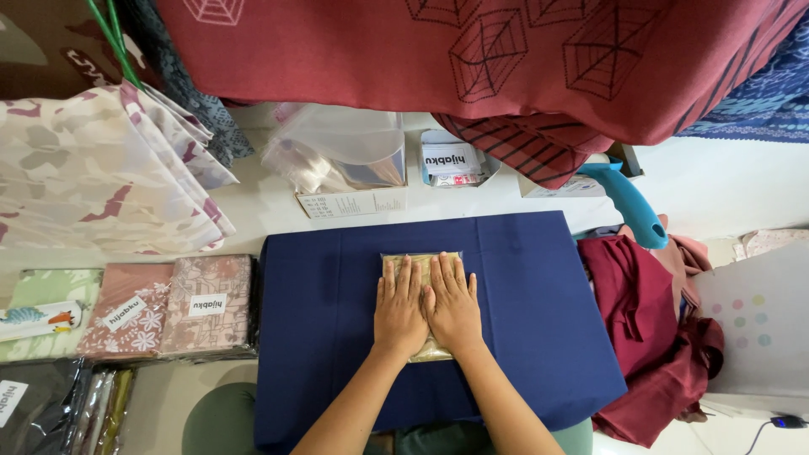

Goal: The person uses a lint roller to clean a maroon cloth and then folds it neatly.

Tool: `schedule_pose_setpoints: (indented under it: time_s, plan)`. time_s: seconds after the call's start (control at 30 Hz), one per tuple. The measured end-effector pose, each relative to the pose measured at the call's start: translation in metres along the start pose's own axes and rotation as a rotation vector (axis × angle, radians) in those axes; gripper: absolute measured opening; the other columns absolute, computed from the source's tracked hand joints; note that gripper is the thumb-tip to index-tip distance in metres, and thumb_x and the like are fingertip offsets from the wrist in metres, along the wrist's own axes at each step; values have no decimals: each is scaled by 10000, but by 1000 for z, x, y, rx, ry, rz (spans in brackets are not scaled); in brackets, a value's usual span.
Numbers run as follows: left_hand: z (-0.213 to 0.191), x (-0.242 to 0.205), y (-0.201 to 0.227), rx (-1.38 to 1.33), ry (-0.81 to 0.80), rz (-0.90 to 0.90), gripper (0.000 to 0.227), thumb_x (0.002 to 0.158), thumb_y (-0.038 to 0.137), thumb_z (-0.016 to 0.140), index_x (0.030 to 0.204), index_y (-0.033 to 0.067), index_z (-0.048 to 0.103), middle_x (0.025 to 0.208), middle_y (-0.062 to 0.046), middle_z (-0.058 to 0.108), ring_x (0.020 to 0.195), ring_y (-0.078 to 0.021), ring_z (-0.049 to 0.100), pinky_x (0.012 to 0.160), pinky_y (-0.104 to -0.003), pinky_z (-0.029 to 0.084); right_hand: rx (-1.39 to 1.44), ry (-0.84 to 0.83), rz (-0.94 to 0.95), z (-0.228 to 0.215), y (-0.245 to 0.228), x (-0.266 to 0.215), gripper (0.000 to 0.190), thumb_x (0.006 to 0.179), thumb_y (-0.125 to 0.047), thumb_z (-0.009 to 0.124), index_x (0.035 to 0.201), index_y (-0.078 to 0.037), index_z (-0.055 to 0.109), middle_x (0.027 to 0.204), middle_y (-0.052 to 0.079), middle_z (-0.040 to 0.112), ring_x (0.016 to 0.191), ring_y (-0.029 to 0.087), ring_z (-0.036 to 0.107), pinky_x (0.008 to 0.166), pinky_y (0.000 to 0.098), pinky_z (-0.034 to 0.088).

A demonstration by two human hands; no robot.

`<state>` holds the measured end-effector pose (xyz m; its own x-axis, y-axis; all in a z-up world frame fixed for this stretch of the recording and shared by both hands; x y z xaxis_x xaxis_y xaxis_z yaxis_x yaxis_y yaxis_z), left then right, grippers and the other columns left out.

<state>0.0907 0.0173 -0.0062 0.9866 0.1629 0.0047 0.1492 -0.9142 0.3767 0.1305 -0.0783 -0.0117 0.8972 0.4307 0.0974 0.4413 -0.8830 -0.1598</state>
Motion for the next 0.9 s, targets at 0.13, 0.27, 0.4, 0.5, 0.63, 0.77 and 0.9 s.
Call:
schedule_pose_setpoints:
  time_s: [0.13, 0.27, 0.4, 0.5, 0.63, 0.77, 0.9]
  plan:
    - [-1, 0, 0, 4, -23, -6, 624, 1072, 403, 267, 1645, 156, 237, 1726, -72, 164, 1580, -386, 100, 1264, -508, 122, -3, 3, -4, 0, 0, 1, 614, 1063, -416, 299, 1645, -221, 270, 1719, 3, 223, 1574, 297, 183, 1221, 575, 237]
    - [4, 1, -2, 14, 6, 8, 627, 1064, 390, 294, 1642, 150, 251, 1719, -79, 188, 1574, -394, 131, 1258, -508, 151, 3, -18, 11, 0, 0, 1, 610, 1066, -430, 278, 1644, -234, 275, 1717, -9, 228, 1576, 288, 182, 1231, 570, 220]
    - [8, 0, -5, 7, 59, 28, 639, 1033, 375, 359, 1620, 126, 316, 1699, -99, 250, 1560, -420, 180, 1244, -515, 213, 13, -17, 10, -3, 0, 0, 608, 1069, -435, 276, 1643, -236, 281, 1716, -10, 237, 1577, 281, 188, 1236, 566, 216]
    - [1, -5, -5, 32, 358, 120, 599, 989, 371, 482, 1540, 137, 472, 1604, -112, 435, 1470, -433, 383, 1140, -517, 371, 36, -8, 2, -7, 1, -2, 618, 1069, -465, 271, 1636, -223, 313, 1708, 7, 269, 1575, 289, 210, 1236, 574, 218]
    - [9, 3, -16, -74, 390, 105, 617, 926, 396, 600, 1502, 188, 521, 1594, -49, 470, 1459, -388, 422, 1144, -508, 367, 147, -1, 1, -5, 7, 2, 598, 1088, -498, 308, 1628, -244, 337, 1694, -7, 307, 1566, 292, 238, 1242, 577, 220]
    - [-7, -6, -21, -343, 474, 99, 511, 1000, 368, 564, 1465, 156, 567, 1543, -98, 536, 1422, -406, 473, 1126, -545, 383, 286, 6, 20, 6, 21, 6, 558, 1109, -493, 294, 1606, -259, 396, 1677, -39, 351, 1566, 274, 258, 1244, 578, 225]
    - [-58, -54, -18, -217, 763, 320, 382, 880, 491, 741, 1108, 191, 680, 1293, -42, 647, 1295, -367, 576, 1026, -506, 439, 305, 24, 16, 8, 28, 6, 528, 1114, -475, 318, 1609, -306, 390, 1670, -74, 359, 1560, 249, 274, 1245, 559, 229]
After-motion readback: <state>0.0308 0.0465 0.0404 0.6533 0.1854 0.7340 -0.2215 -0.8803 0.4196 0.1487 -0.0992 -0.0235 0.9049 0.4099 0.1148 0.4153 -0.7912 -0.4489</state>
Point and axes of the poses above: each hand's wrist, its own x-axis towards the middle knuckle, its own z-axis out of the palm, y = z × x, the point moved 8 cm from there along x, towards the middle knuckle
